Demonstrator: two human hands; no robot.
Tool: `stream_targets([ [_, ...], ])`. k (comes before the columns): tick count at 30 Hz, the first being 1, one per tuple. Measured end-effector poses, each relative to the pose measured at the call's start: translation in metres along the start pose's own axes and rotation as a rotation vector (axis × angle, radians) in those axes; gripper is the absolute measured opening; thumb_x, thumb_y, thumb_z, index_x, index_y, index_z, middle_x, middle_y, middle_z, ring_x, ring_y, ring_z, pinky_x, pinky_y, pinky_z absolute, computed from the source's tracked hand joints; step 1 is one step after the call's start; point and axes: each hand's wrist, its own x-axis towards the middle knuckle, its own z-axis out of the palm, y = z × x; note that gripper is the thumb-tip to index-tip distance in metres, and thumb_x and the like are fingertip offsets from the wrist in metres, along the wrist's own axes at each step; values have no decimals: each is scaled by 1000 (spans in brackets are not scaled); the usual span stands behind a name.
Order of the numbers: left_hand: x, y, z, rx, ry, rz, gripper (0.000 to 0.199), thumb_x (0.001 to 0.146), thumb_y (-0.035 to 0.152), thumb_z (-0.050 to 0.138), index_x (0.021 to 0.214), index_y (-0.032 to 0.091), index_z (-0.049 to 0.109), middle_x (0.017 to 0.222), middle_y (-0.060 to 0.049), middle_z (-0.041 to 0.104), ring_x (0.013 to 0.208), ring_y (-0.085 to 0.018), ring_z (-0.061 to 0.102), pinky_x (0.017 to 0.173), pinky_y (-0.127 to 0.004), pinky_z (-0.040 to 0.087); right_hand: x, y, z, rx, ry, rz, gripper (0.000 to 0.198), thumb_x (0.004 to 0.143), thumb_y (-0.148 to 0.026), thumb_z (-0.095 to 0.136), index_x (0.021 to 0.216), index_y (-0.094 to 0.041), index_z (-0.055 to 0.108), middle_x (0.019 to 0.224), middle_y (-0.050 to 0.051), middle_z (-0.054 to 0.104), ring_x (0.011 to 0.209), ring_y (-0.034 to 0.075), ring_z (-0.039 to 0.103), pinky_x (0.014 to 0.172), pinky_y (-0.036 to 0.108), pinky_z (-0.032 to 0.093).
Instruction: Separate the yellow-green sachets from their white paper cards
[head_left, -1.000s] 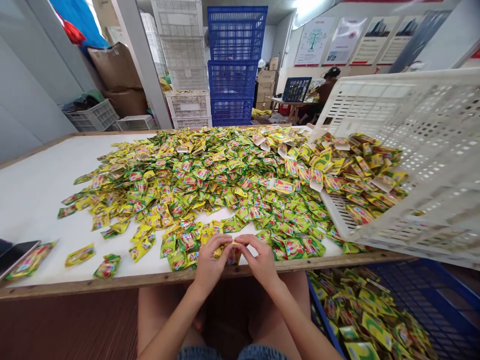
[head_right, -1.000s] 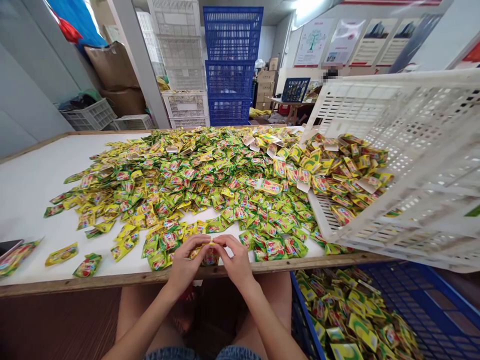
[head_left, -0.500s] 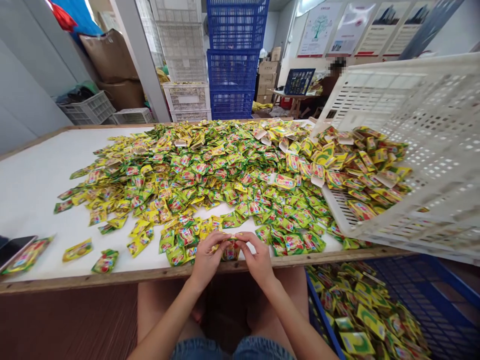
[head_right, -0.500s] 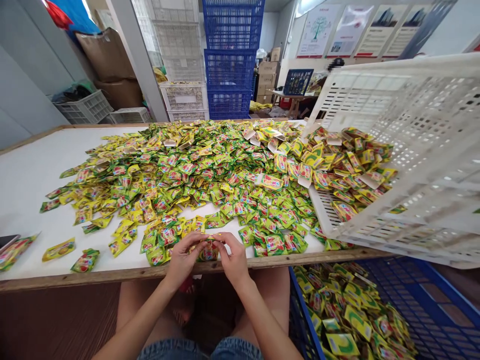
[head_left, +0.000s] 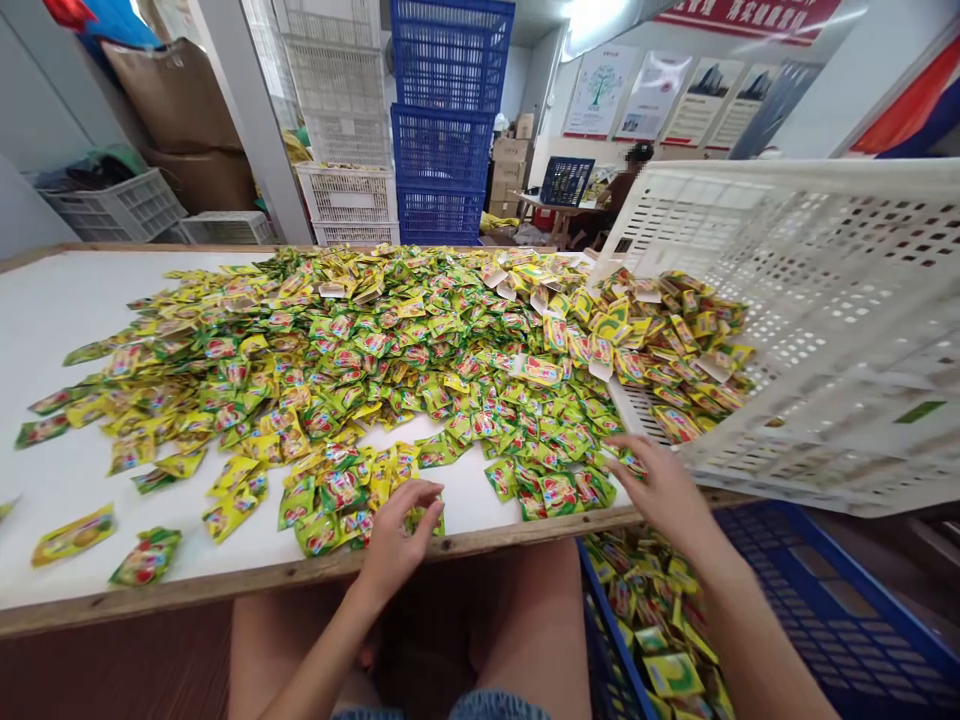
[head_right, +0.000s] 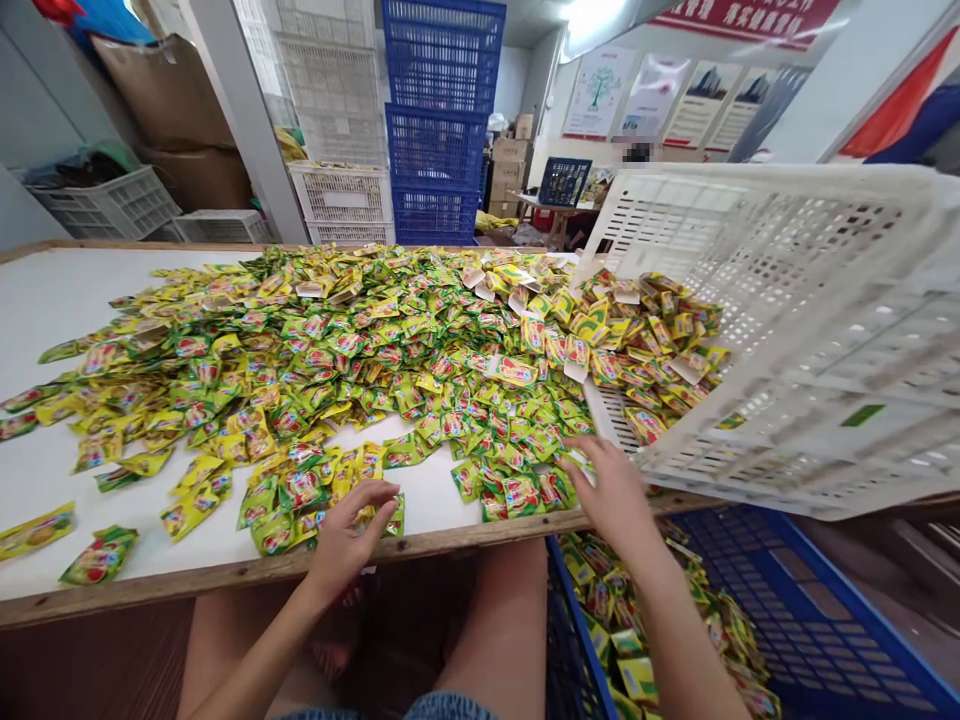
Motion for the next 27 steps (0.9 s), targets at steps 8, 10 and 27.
stream_targets([
  [8,-5,1,-3,44,16,36,16,81,21,53,94,19,61,89,-6,63,84,-19,60,77,-32,48,151,4,96,223,186,77,39,73,-24,59,107,-6,52,118,24,50,118,30,40,92,45,30],
  [10,-5,1,-4,27,28,11,17,80,21,53,94,19,62,88,-6,63,82,-19,60,75,-31,49,155,9,97,239,224,97,35,72,-25,61,100,-7,54,107,23,55,113,31,45,89,47,30],
  [27,13,11,-50,-491,619,-272,41,75,31,61,113,18,54,98,-5,67,93,-20,63,88,-35,47,11,-234,129,527,-228,-395,42,80,-33,58,121,-30,48,122,6,49,114,23,41,94,40,34],
])
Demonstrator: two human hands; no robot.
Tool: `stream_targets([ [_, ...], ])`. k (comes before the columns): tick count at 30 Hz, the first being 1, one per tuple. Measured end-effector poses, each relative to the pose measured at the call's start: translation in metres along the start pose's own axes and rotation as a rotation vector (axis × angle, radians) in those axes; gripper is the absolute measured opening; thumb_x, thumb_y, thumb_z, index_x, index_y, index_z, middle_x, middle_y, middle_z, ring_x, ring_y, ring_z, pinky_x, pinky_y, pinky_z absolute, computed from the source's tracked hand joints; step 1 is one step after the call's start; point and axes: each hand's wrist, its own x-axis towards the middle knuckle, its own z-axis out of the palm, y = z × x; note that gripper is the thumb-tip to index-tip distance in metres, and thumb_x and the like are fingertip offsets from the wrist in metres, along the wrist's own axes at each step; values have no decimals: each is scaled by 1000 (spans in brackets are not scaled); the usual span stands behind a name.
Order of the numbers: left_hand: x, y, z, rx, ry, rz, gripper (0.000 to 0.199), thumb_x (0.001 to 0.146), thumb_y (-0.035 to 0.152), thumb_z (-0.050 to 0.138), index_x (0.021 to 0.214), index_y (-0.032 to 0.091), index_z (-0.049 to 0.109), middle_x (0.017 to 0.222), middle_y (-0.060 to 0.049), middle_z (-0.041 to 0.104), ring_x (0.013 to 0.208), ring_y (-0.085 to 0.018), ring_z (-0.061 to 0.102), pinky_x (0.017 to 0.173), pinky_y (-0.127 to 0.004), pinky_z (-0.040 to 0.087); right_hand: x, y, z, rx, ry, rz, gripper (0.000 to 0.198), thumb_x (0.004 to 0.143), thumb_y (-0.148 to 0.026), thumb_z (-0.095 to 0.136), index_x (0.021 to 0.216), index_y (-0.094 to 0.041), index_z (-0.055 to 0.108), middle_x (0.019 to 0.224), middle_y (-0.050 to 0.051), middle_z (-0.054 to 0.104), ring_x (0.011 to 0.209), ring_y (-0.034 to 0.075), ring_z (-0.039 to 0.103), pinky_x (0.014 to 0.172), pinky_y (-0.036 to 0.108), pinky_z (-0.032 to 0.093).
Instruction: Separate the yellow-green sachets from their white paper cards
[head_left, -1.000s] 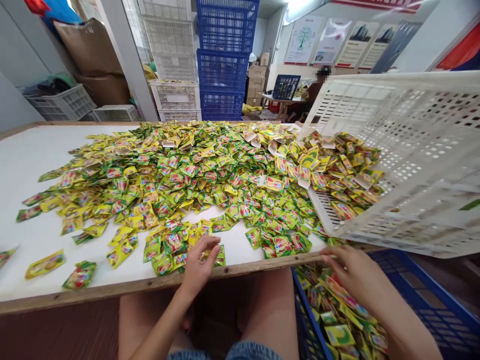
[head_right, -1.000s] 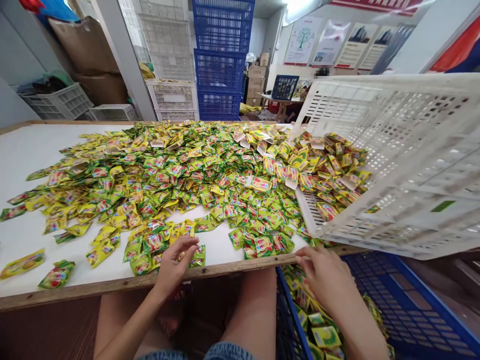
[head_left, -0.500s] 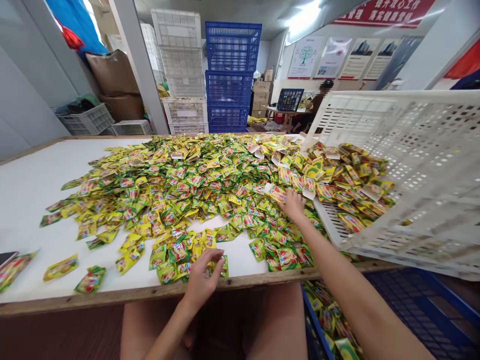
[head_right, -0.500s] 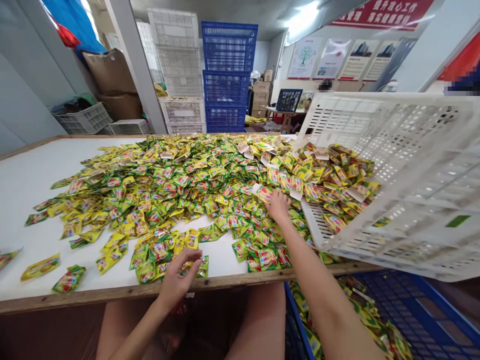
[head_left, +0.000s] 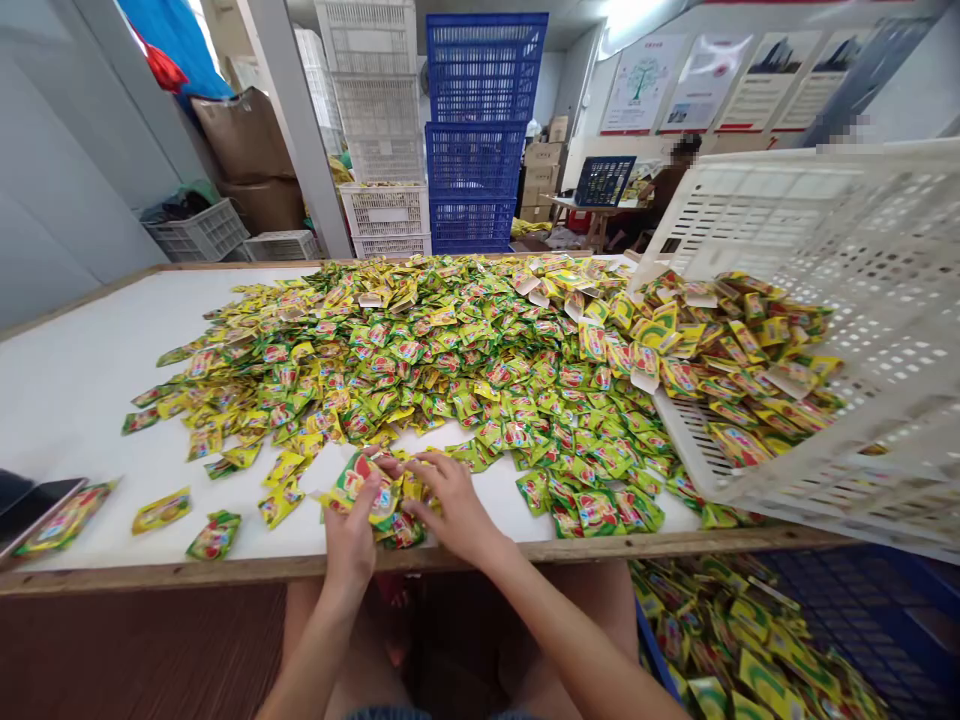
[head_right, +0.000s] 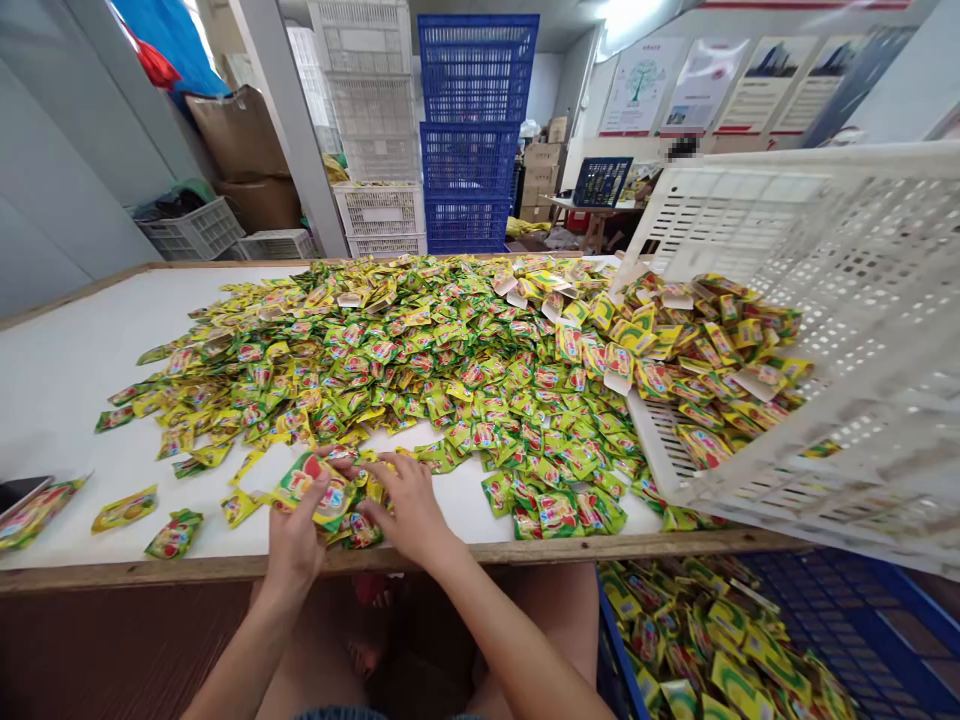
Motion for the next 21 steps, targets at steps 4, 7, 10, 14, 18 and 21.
stream_targets([
  [4,15,9,-37,172,-49,-73,44,69,37,65,106,14,59,100,-9,67,91,-23,64,87,-38,47,5,19,14,-158,-150,-80,30,74,-31,64,104,-29,58,123,4,50,116,24,40,97,45,26],
  [7,21,1,-53,394,-149,-182,44,61,38,71,96,12,64,99,-12,68,96,-27,62,89,-41,45,-5,41,-3,-200,-138,-12,19,74,-26,64,94,-25,61,120,6,52,115,24,41,96,45,25],
  [10,23,-11,-52,491,-225,-189,41,54,36,74,88,14,65,88,-11,70,89,-28,63,82,-42,47,-18,56,-28,-167,-112,45,35,73,-29,64,107,-26,57,124,7,48,117,23,40,96,41,28],
  [14,21,-19,-36,664,-291,-40,36,49,32,74,80,16,66,91,-12,69,98,-32,59,86,-43,43,-27,58,-41,-208,-47,129,42,75,-24,61,115,-26,51,115,6,53,109,23,45,90,39,32],
  [18,19,-13,-29,815,-432,-21,32,52,33,71,80,16,69,94,-13,69,98,-34,58,87,-45,41,-24,50,-35,-257,-14,149,32,73,-13,57,103,-23,55,102,4,60,99,23,49,85,38,31],
  [21,17,-2,-30,709,-534,-92,35,57,35,69,87,18,69,92,-9,70,91,-31,61,84,-41,44,-19,44,-30,-246,7,171,21,74,-19,57,95,-21,55,96,4,61,94,22,49,81,36,31],
])
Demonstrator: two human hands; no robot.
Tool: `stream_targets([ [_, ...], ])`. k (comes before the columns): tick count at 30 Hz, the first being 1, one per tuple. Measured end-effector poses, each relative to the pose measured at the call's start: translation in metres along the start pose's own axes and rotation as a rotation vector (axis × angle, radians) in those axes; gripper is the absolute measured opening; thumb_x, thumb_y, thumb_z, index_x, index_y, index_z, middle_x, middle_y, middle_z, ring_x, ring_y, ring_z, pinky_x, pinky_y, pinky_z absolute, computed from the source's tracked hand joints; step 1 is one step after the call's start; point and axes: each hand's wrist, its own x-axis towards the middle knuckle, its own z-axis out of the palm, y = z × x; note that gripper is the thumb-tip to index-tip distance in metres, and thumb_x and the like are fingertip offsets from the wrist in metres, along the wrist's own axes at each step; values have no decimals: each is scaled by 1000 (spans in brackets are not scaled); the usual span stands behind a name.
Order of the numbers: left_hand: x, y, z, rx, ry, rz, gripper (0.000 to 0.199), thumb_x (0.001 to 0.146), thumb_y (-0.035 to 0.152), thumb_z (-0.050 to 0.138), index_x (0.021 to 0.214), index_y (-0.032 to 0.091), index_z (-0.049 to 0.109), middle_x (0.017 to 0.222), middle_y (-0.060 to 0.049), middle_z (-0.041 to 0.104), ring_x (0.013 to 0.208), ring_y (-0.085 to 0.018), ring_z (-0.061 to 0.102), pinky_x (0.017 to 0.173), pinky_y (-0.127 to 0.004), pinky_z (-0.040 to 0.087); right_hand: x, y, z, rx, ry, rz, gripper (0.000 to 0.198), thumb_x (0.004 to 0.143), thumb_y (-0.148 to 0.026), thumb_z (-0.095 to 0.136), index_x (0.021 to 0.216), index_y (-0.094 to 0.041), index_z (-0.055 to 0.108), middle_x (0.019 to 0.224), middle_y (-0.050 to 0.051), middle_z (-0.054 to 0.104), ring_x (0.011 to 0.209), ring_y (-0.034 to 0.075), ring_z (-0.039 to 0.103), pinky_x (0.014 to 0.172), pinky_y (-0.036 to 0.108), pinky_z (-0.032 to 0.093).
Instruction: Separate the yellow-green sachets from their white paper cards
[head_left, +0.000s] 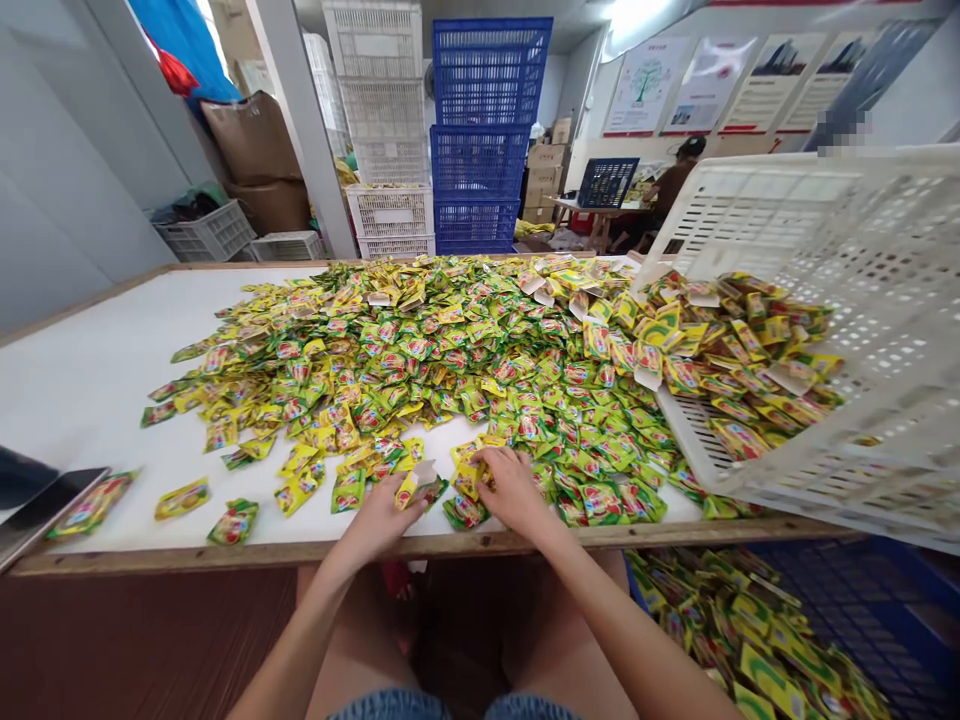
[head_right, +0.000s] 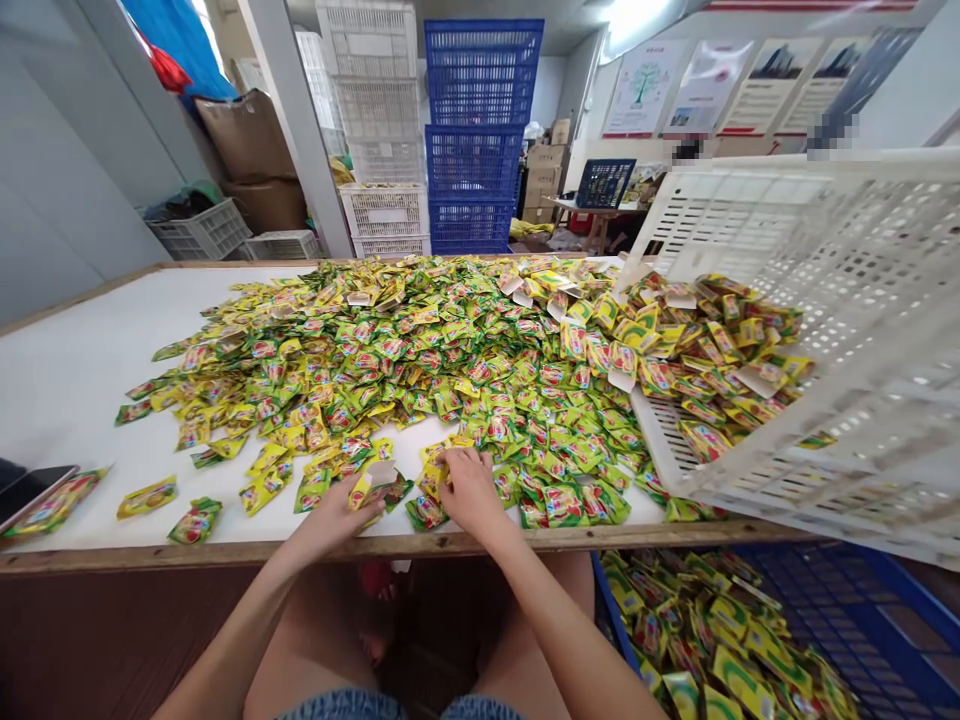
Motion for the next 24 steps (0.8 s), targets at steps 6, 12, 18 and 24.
stream_targets([
  [6,-13,21,-13,-332,-186,-160,42,65,39,66,99,13,67,99,-10,69,96,-28,61,87,-37,44,7,-3,10,34,-6,119,32,73,-19,59,105,-18,55,98,8,63,94,25,50,82,39,31],
  [12,-19,29,-7,-727,-201,-260,46,66,35,70,105,13,64,105,-13,66,94,-27,63,83,-37,48,6,7,16,725,95,381,21,73,-27,57,91,-17,58,82,4,63,73,18,57,68,32,43],
  [18,-22,37,25,-994,-111,-297,42,68,30,69,106,12,63,107,-12,66,91,-25,64,81,-35,51,-6,-25,22,1373,452,611,45,61,-35,70,99,-17,55,92,5,63,84,17,59,76,31,47],
  [24,-27,38,46,-1042,2,-240,36,69,28,68,102,12,64,108,-11,66,95,-24,63,82,-33,50,-19,-51,24,1479,503,662,35,61,-33,70,89,-19,54,90,2,62,81,16,59,69,27,49],
])
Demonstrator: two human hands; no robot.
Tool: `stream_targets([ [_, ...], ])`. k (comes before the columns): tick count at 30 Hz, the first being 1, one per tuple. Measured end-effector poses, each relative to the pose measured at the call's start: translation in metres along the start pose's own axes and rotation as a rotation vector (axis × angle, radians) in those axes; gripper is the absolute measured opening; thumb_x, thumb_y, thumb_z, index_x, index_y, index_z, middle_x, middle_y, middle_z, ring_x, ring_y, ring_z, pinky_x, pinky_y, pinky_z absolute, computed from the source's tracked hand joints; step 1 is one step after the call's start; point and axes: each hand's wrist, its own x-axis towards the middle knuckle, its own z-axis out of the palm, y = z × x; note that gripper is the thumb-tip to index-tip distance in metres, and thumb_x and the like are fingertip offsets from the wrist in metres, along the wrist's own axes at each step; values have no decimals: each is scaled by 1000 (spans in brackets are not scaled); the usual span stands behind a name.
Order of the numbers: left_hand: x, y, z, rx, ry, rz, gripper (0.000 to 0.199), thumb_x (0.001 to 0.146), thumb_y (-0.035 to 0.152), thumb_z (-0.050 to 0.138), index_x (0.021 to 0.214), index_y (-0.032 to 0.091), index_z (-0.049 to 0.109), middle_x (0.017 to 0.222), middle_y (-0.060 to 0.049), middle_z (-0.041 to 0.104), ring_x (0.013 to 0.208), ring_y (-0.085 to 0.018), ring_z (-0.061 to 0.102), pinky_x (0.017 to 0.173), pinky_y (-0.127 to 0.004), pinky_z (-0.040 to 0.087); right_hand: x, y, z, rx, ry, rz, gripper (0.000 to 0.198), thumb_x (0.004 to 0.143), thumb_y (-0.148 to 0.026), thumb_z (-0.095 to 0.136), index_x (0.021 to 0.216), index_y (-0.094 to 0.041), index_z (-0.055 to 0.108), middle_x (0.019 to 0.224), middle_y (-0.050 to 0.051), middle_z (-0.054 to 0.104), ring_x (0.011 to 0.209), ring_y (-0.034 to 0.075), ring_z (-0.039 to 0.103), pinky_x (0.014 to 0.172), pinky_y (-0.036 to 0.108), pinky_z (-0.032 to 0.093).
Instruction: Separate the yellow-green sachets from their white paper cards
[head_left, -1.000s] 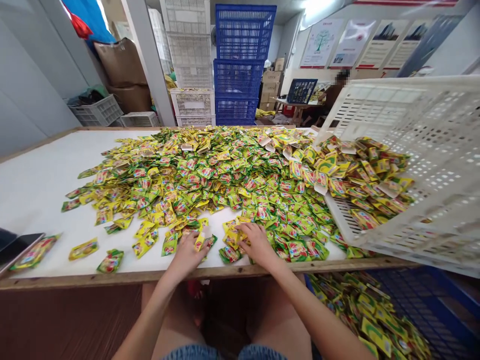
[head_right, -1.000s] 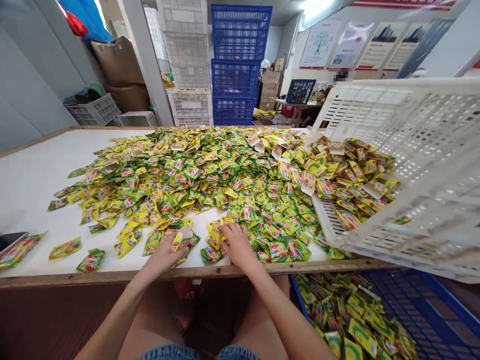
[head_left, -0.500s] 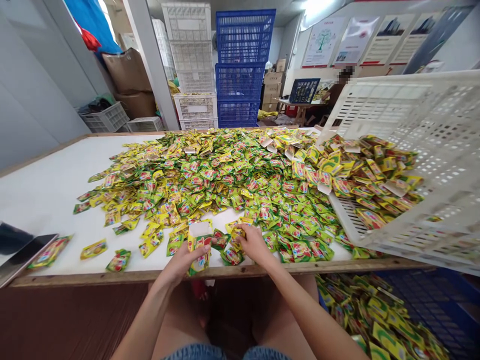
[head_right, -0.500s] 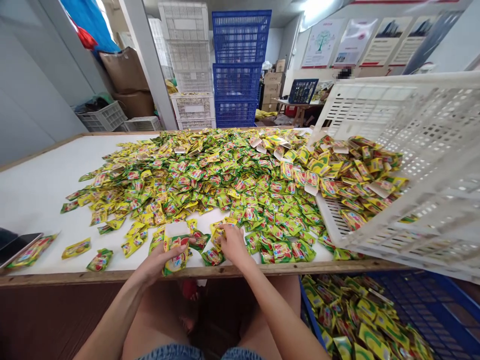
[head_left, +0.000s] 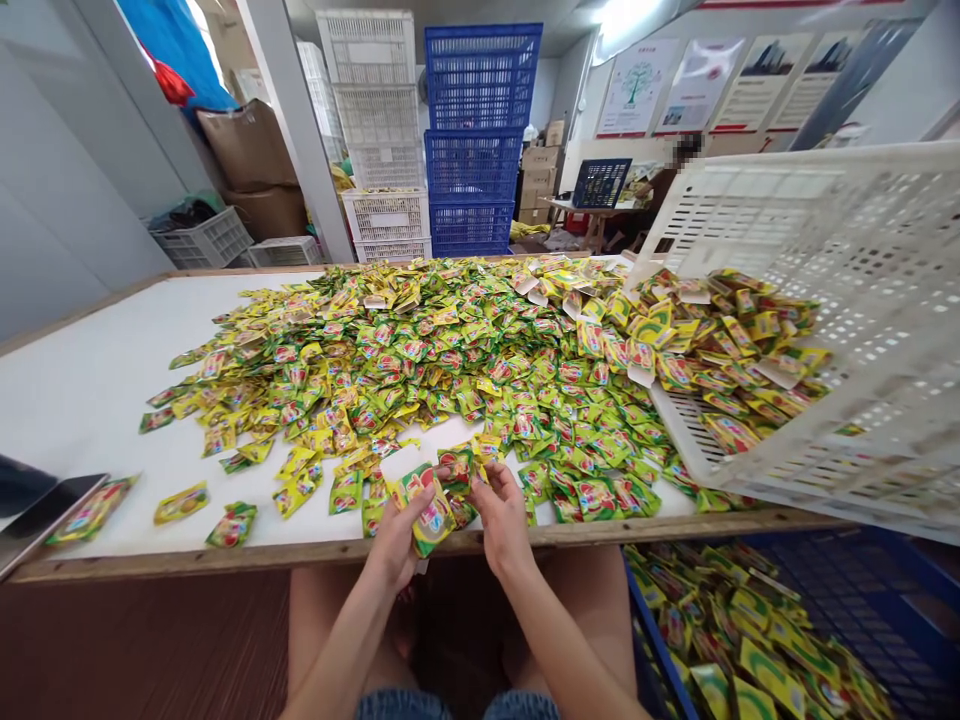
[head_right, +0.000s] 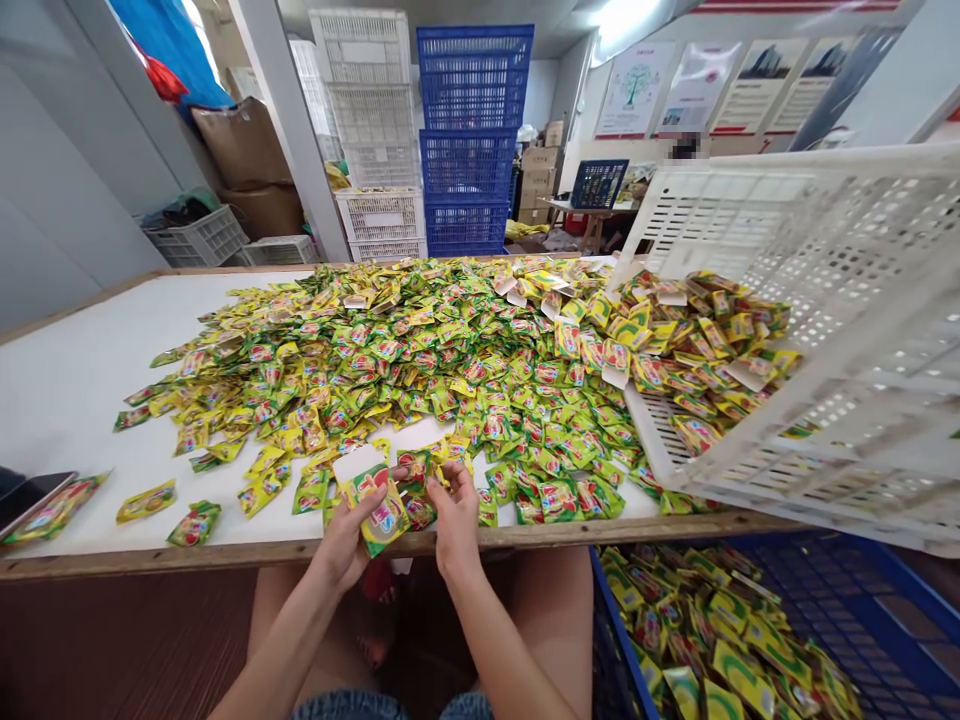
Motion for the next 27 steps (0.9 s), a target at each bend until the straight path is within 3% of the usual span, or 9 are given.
stream_targets([
  [6,0,-6,-3,79,-26,-18,39,66,27,70,102,13,63,100,-10,68,94,-23,62,83,-33,47,8,-3,-12,-241,-70,-73,39,66,-37,68,97,-17,55,89,4,64,86,18,59,80,32,46],
  [10,3,-7,-3,235,-31,-54,32,62,27,73,90,12,64,76,-6,70,71,-18,65,71,-29,49,14,-26,-15,-325,-107,-219,35,70,-36,65,97,-17,55,89,5,64,83,19,59,77,33,47],
  [14,3,-3,5,341,-190,-126,22,61,28,72,71,12,60,54,-1,62,47,-13,56,52,-25,44,9,-63,-2,-473,-353,-400,22,77,-29,59,96,-20,56,88,3,62,80,16,58,72,28,47],
  [19,0,0,13,439,-269,-162,20,64,29,69,66,12,58,50,-1,59,45,-12,53,49,-23,41,6,-88,7,-954,-707,-613,15,80,-14,51,91,-20,59,87,3,62,83,16,56,74,27,42],
  [23,-2,-2,12,445,-300,-225,22,61,31,70,65,13,58,52,-1,60,44,-13,55,50,-24,41,5,-93,5,-1064,-883,-512,25,76,-6,51,96,-21,56,90,2,62,85,16,56,75,27,41],
  [27,-1,0,13,390,-330,-202,23,62,32,70,70,14,59,54,-1,60,48,-14,56,53,-25,42,7,-91,3,-842,-761,-326,33,73,-15,58,104,-22,52,95,2,60,86,16,56,75,28,43],
])
